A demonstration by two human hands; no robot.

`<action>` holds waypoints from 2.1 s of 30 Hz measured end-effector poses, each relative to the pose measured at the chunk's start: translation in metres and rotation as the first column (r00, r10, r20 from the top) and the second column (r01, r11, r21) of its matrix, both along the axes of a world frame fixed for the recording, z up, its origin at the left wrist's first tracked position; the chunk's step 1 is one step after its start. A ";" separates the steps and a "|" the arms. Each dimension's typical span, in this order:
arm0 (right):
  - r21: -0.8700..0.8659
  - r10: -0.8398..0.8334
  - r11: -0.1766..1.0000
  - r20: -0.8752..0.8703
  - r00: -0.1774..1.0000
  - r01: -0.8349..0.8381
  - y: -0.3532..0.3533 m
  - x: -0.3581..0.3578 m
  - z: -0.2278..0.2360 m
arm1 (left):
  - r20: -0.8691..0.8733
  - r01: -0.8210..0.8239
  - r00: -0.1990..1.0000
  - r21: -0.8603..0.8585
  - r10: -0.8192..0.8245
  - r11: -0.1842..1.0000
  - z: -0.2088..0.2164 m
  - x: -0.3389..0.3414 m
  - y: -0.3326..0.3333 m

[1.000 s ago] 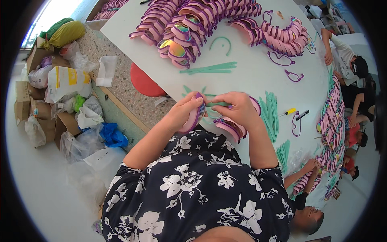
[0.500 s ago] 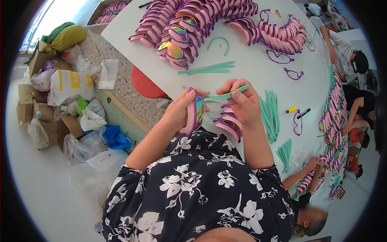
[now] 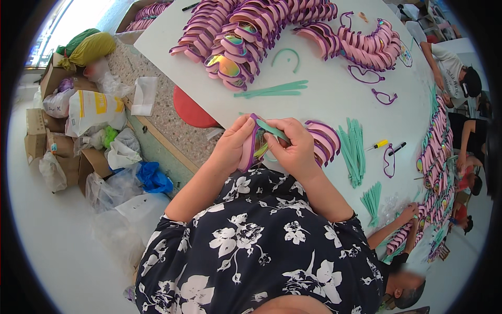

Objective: The recorder is assembling eyewear or masks by attaching green straps/bands to pink/purple mask frames at a production table.

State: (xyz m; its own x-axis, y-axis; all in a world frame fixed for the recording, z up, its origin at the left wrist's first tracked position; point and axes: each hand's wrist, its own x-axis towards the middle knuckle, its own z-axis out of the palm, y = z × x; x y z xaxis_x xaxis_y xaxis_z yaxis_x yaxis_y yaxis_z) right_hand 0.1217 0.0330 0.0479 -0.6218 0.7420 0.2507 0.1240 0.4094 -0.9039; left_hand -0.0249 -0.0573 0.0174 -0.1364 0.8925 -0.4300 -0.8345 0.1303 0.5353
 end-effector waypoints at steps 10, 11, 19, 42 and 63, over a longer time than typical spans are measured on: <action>0.474 -0.063 0.879 -0.001 0.998 0.056 0.012 0.003 -0.014 | -0.285 0.091 0.952 -0.074 -0.108 0.993 0.003 0.007 0.011; 0.491 -0.065 0.869 0.003 0.998 0.056 0.013 0.003 -0.014 | -0.320 0.106 0.939 -0.075 -0.124 0.992 0.002 0.007 0.012; 0.348 0.011 0.938 -0.025 1.000 -0.001 0.017 0.005 -0.012 | -0.452 0.149 0.873 -0.108 -0.182 0.983 0.013 0.004 0.015; 0.339 0.109 0.936 -0.010 0.994 -0.099 0.015 0.012 -0.016 | -0.684 0.232 0.674 -0.162 -0.279 0.959 0.007 0.009 -0.002; 0.405 0.035 0.914 -0.090 0.995 0.004 0.007 0.014 -0.025 | -0.888 0.164 0.405 -0.162 -0.217 0.973 0.025 0.017 -0.004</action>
State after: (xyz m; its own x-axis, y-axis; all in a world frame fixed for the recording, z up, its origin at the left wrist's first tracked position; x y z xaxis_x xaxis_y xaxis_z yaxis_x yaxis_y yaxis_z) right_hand 0.1361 0.0400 0.0227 -0.5914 0.5553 0.5847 0.0375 0.7432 -0.6680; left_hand -0.0077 -0.0612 0.0425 -0.2952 0.9323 -0.2087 0.1645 0.2648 0.9502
